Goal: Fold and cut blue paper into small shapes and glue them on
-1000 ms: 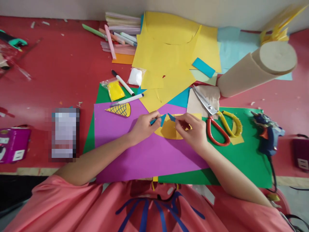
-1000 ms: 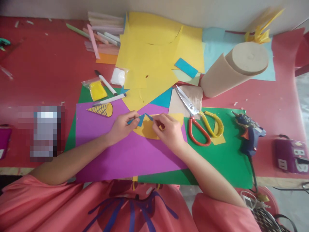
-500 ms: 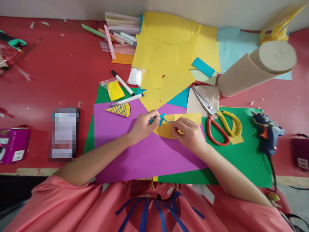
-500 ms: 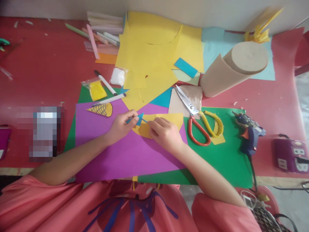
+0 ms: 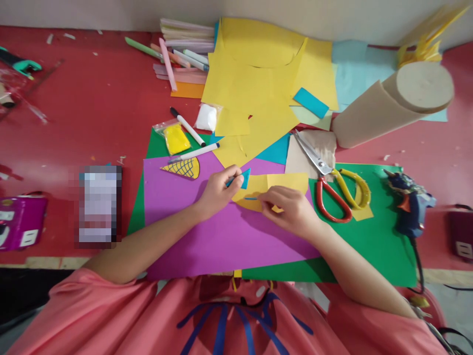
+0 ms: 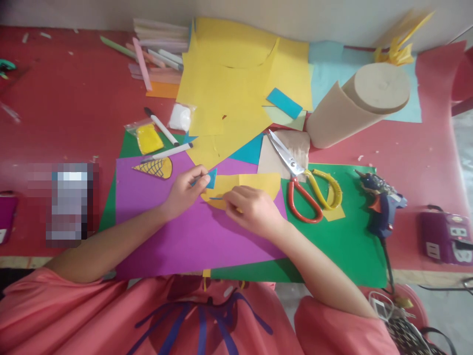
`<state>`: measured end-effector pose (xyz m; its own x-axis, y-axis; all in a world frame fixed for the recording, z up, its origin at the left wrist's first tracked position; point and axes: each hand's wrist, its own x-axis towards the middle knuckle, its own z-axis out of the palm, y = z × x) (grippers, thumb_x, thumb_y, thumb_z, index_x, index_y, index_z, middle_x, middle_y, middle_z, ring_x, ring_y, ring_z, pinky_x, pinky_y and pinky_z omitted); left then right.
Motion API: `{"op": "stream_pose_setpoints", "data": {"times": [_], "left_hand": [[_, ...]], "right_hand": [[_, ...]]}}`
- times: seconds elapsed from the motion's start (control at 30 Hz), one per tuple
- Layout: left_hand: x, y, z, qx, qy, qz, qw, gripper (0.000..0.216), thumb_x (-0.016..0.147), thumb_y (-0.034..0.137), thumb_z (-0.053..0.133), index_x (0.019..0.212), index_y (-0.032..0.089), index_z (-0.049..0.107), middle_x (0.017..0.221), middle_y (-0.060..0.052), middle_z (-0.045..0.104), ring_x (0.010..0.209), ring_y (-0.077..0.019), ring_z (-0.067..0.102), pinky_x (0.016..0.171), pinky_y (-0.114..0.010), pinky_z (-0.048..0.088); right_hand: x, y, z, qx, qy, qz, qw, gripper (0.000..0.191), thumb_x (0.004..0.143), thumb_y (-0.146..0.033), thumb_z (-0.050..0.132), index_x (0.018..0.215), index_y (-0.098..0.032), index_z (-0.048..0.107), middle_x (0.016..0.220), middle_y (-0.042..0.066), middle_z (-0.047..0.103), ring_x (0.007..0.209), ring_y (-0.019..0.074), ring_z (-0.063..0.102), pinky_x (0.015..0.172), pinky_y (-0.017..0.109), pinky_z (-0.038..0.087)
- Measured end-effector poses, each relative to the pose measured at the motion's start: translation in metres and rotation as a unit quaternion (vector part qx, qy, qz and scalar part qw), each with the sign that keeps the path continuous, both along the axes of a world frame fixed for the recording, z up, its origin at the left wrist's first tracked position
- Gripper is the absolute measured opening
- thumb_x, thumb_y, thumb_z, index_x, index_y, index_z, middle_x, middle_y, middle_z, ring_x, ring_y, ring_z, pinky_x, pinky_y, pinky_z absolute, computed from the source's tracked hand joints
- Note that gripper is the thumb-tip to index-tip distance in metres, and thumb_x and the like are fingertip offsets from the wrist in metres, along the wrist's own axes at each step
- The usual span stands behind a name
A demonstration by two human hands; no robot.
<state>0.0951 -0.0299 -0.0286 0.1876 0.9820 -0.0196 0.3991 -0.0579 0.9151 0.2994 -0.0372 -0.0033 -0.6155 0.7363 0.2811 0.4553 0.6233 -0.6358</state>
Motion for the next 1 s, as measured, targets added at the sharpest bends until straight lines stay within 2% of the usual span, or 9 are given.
{"op": "stream_pose_setpoints", "data": {"times": [0.07,0.13,0.23,0.5,0.77,1.0], "left_hand": [[0.0,-0.001,0.0,-0.002,-0.006,-0.004,1.0,0.026,0.091,0.032,0.044,0.069,0.02,0.04,0.057,0.007,0.035,0.05,-0.007,0.037,0.048,-0.02,0.029],[0.0,-0.002,0.0,-0.002,-0.004,-0.014,1.0,0.025,0.091,0.033,0.044,0.07,0.02,0.04,0.057,0.007,0.036,0.05,-0.007,0.036,0.048,-0.02,0.029],[0.0,-0.002,0.0,-0.004,0.02,-0.025,0.999,0.023,0.091,0.032,0.044,0.072,0.02,0.042,0.058,0.007,0.041,0.052,-0.0075,0.041,0.049,-0.02,0.031],[-0.002,-0.005,-0.001,-0.002,0.039,-0.032,0.999,0.022,0.092,0.034,0.043,0.075,0.021,0.044,0.058,0.006,0.047,0.052,-0.0084,0.046,0.05,-0.021,0.033],[-0.001,-0.004,0.001,0.006,0.032,-0.034,0.999,0.023,0.092,0.031,0.044,0.072,0.021,0.04,0.057,0.007,0.038,0.049,-0.0071,0.038,0.047,-0.021,0.028],[-0.001,-0.003,0.001,0.014,0.037,-0.033,0.999,0.023,0.092,0.031,0.043,0.072,0.021,0.04,0.056,0.008,0.032,0.048,-0.0071,0.033,0.046,-0.021,0.026]], "right_hand": [[-0.002,0.002,0.002,-0.136,0.08,-0.093,0.983,0.009,0.084,-0.015,0.053,0.078,-0.018,0.059,0.065,-0.001,0.059,0.054,0.0088,0.049,0.05,0.022,0.039],[-0.005,0.005,0.002,-0.255,0.148,-0.163,0.942,0.011,0.083,-0.02,0.056,0.072,-0.019,0.054,0.061,-0.003,0.056,0.049,0.0073,0.047,0.046,0.021,0.037],[-0.011,0.008,-0.002,-0.35,0.204,-0.185,0.895,0.018,0.082,-0.028,0.058,0.069,-0.019,0.05,0.056,-0.004,0.053,0.047,0.0072,0.046,0.045,0.021,0.036],[-0.015,0.009,-0.009,-0.362,0.221,-0.183,0.887,0.016,0.08,-0.028,0.06,0.069,-0.018,0.052,0.056,-0.004,0.054,0.048,0.0075,0.048,0.046,0.022,0.037],[-0.015,0.01,-0.007,-0.402,0.223,-0.163,0.873,0.022,0.08,-0.033,0.062,0.068,-0.018,0.051,0.054,-0.004,0.053,0.045,0.0072,0.046,0.043,0.021,0.035],[-0.015,0.01,-0.008,-0.389,0.224,-0.155,0.88,0.022,0.08,-0.033,0.062,0.068,-0.018,0.051,0.056,-0.004,0.052,0.046,0.0078,0.046,0.045,0.022,0.035]]}}
